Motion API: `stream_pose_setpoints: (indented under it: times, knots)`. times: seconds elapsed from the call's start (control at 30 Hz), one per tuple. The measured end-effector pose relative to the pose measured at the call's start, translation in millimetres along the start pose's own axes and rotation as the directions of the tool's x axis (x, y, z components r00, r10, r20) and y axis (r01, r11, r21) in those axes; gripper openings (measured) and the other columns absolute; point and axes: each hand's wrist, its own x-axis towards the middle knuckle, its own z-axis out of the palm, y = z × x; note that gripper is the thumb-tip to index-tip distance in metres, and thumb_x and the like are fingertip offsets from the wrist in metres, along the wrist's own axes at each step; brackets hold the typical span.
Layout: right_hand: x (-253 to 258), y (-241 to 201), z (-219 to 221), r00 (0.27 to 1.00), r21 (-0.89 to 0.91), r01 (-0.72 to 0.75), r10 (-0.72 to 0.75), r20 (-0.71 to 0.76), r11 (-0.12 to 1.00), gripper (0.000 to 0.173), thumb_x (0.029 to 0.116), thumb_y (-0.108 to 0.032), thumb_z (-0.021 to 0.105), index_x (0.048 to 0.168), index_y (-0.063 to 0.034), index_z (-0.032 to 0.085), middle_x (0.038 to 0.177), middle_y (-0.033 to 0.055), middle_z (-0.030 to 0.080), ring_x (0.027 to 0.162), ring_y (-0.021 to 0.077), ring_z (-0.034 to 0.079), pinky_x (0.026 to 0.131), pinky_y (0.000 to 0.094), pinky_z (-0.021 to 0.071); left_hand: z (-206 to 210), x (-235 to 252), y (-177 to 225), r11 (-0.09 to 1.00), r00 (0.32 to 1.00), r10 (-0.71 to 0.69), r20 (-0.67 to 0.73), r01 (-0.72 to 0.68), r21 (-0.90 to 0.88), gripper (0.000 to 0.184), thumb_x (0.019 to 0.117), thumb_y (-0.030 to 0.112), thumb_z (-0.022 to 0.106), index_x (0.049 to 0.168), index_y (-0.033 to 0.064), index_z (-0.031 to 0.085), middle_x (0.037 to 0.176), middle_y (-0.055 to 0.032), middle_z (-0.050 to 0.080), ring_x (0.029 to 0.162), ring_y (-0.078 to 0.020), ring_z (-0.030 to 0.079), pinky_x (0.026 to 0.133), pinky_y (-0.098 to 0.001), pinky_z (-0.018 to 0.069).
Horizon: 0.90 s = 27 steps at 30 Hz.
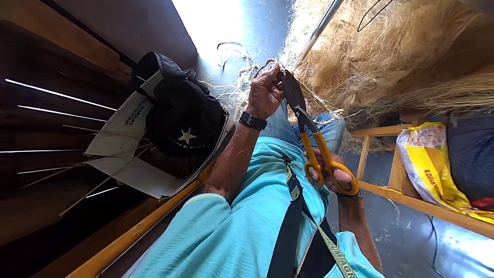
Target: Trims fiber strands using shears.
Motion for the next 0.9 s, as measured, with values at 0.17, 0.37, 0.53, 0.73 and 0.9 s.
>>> stream_pose_setpoints:
  times: [0.17, 0.37, 0.53, 0.73, 0.9]
  knots:
    - [0, 0, 3, 0.998, -0.068, 0.019, -0.023, -0.055, 0.998, 0.079, 0.0822, -0.064, 0.075, 0.134, -0.0061, 0.062, 0.081, -0.0007, 0.071, 0.06, 0.0069, 0.065, 0.051, 0.0216, 0.0547, -2, -1, 1, 1.0, 1.0, 0.006, -0.017, -0.006, -0.003, 0.023, 0.1067, 0.017, 0.04, 0.099, 0.0086, 0.06, 0.089, -0.0111, 0.07, 0.08, -0.0212, 0.072, 0.073, -0.036, 0.0613]
    - [-4, 0, 6, 0.995, -0.153, 0.037, -0.05, -0.086, 0.988, 0.079, 0.0813, -0.064, 0.076, 0.133, -0.0064, 0.062, 0.079, -0.0035, 0.07, 0.059, 0.0059, 0.063, 0.051, 0.0222, 0.0539, -3, -2, 2, 1.0, 0.998, 0.004, -0.061, -0.002, 0.022, 0.029, 0.1079, 0.022, 0.039, 0.1, 0.0074, 0.062, 0.09, -0.0113, 0.071, 0.083, -0.0226, 0.072, 0.075, -0.0385, 0.0618]
    - [-10, -1, 4, 0.999, -0.131, -0.006, 0.001, -0.044, 0.991, 0.098, 0.0743, -0.077, 0.072, 0.142, -0.0073, 0.055, 0.086, -0.0013, 0.071, 0.068, 0.0082, 0.066, 0.06, 0.024, 0.0566, 3, -1, 3, 1.0, 0.995, -0.01, -0.104, 0.012, 0.024, 0.036, 0.1101, 0.03, 0.032, 0.1, 0.0089, 0.06, 0.088, -0.0102, 0.07, 0.08, -0.0213, 0.071, 0.072, -0.0371, 0.0607]
    - [-10, -2, -2, 0.999, -0.138, -0.027, 0.022, -0.039, 0.99, 0.098, 0.0762, -0.077, 0.07, 0.141, -0.0054, 0.055, 0.088, 0.0002, 0.072, 0.068, 0.0091, 0.066, 0.058, 0.0239, 0.0567, 0, 0, 1, 1.0, 0.998, -0.013, -0.066, 0.013, -0.006, 0.044, 0.1112, 0.032, 0.027, 0.098, 0.0066, 0.06, 0.091, -0.0153, 0.071, 0.085, -0.0275, 0.073, 0.075, -0.0412, 0.0615]
    - [-7, -3, -2, 0.999, -0.15, -0.02, 0.014, -0.04, 0.988, 0.098, 0.0764, -0.076, 0.071, 0.141, -0.004, 0.055, 0.087, 0.0002, 0.071, 0.068, 0.0095, 0.066, 0.059, 0.0238, 0.0565, -1, 0, 0, 1.0, 1.0, -0.006, -0.019, 0.006, 0.026, 0.047, 0.1112, 0.033, 0.024, 0.097, 0.0074, 0.061, 0.094, -0.0148, 0.072, 0.087, -0.0263, 0.073, 0.075, -0.0389, 0.0614]
